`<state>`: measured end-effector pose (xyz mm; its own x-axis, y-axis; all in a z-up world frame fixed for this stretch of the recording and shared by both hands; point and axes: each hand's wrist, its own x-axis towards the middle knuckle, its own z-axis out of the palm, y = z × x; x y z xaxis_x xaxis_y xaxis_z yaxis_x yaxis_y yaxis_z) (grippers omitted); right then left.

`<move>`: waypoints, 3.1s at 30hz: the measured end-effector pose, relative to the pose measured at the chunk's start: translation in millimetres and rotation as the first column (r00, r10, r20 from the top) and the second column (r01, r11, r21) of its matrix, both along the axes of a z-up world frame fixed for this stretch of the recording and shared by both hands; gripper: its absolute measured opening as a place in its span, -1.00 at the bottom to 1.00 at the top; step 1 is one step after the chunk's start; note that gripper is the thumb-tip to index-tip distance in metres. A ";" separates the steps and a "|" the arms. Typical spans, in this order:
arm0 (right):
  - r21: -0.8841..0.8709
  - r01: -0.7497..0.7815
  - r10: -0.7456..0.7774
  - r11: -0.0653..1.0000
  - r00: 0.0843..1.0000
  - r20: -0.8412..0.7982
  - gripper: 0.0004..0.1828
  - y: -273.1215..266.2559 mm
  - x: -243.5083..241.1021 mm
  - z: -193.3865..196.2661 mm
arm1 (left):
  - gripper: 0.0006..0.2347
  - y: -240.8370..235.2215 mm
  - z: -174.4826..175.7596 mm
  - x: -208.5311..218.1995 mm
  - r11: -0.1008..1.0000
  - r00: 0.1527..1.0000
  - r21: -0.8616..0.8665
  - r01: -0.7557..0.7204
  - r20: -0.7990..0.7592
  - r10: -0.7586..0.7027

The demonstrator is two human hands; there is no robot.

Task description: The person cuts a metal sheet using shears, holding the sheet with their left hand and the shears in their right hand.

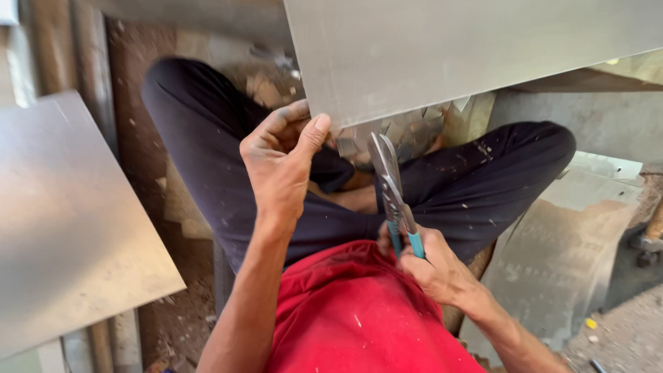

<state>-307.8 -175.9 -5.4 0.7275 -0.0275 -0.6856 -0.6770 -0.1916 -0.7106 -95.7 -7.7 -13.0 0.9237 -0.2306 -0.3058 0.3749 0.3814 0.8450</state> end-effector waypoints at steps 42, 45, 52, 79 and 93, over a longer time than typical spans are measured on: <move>0.005 0.377 -0.371 0.926 0.913 -0.167 -0.25 -20.5 -55.4 -2.3 | -0.56 -81.7 -62.8 -85.0 0.937 0.985 0.306 0.172 -0.082 -0.154; 0.029 0.507 -0.500 0.862 0.857 -0.126 -0.24 -10.6 -67.6 11.7 | -0.88 -107.7 -44.0 -84.1 0.917 0.914 0.062 0.393 -0.132 -0.383; 0.035 0.565 -0.563 0.825 0.825 -0.044 -0.27 -5.9 -44.4 12.2 | -0.80 -135.5 -42.0 -101.7 0.933 0.911 -0.026 0.359 -0.206 -0.357; -0.430 0.410 -0.340 0.804 0.911 0.234 -0.83 -21.9 -85.8 5.0 | -0.68 -160.9 6.5 -101.0 0.980 0.938 -0.091 0.174 -0.287 -0.193; -0.245 0.288 -0.331 0.926 0.931 -0.155 -0.74 -3.2 -56.7 -0.1 | -0.86 55.2 -36.3 -13.7 0.897 0.922 0.216 -0.387 0.096 0.375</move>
